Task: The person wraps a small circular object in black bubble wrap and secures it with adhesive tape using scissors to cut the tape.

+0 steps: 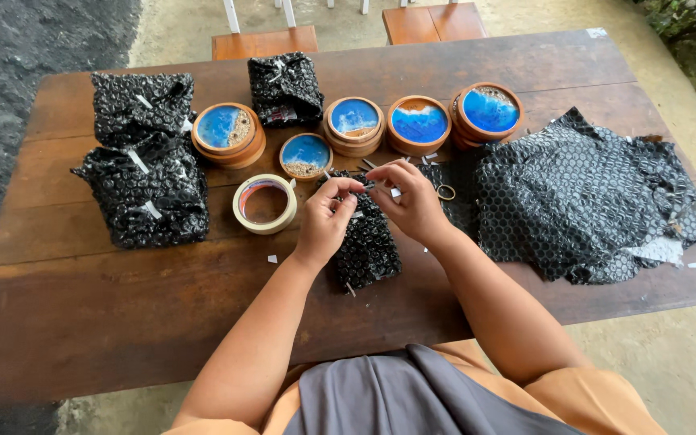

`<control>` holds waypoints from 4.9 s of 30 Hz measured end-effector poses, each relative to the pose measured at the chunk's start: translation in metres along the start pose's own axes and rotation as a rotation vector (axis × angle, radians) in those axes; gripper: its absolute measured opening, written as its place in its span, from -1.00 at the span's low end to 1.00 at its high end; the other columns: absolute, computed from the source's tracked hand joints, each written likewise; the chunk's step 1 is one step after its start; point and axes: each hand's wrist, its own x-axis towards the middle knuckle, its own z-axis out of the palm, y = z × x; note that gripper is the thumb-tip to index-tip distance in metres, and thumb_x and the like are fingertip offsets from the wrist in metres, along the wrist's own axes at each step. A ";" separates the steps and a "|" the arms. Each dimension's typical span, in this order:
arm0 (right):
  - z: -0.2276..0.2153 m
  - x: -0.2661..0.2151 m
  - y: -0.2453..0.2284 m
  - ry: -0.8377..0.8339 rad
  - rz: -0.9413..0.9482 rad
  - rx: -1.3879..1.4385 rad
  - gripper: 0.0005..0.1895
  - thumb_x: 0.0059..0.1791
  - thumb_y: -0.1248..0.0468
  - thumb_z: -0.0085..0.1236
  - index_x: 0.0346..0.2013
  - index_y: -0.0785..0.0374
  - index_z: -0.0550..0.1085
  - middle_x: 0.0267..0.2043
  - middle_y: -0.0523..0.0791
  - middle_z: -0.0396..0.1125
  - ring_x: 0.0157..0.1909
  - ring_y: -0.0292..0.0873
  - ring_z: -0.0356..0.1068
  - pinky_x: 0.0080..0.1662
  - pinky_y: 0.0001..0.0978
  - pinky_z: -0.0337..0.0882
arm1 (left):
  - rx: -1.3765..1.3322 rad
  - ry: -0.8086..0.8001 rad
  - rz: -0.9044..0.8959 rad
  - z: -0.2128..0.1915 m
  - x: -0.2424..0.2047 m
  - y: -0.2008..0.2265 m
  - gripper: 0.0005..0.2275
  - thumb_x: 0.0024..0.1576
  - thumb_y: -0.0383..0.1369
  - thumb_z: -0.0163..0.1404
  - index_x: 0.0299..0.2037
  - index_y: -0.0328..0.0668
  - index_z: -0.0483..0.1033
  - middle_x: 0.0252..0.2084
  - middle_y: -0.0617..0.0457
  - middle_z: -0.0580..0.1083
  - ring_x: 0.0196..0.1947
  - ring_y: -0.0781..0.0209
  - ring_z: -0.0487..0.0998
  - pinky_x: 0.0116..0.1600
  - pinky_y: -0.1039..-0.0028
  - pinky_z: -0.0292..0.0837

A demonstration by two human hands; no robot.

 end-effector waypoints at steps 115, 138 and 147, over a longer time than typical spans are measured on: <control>0.031 -0.003 0.060 0.274 0.464 1.107 -0.51 -0.17 0.70 0.08 0.00 0.29 0.39 -0.37 -0.05 0.43 -0.05 -0.15 0.49 0.04 -0.44 0.46 | -0.340 -0.159 -0.201 0.006 0.000 -0.041 -0.38 0.13 -0.62 0.10 0.41 -0.12 0.17 0.26 -0.06 0.40 0.22 0.08 0.40 0.33 0.21 0.38; 0.028 -0.001 0.035 0.135 0.273 0.910 -0.49 -0.24 0.73 0.04 -0.05 0.35 0.42 -0.50 -0.04 0.40 -0.07 -0.13 0.45 0.05 -0.43 0.37 | -0.400 -0.023 -0.417 0.002 0.002 0.003 -0.05 0.18 0.32 -0.21 0.45 -0.52 0.02 0.52 -0.44 -0.09 0.53 -0.32 -0.16 0.54 -0.05 -0.33; 0.019 -0.002 0.029 0.040 0.202 0.700 -0.52 -0.25 0.75 0.09 -0.11 0.36 0.48 -0.52 -0.03 0.44 -0.07 -0.08 0.51 0.09 -0.32 0.41 | -0.403 0.038 -0.349 0.005 0.003 -0.026 -0.88 0.16 -0.37 0.22 -0.15 -0.10 0.59 -0.33 0.19 0.54 -0.28 0.44 0.53 -0.11 0.59 0.58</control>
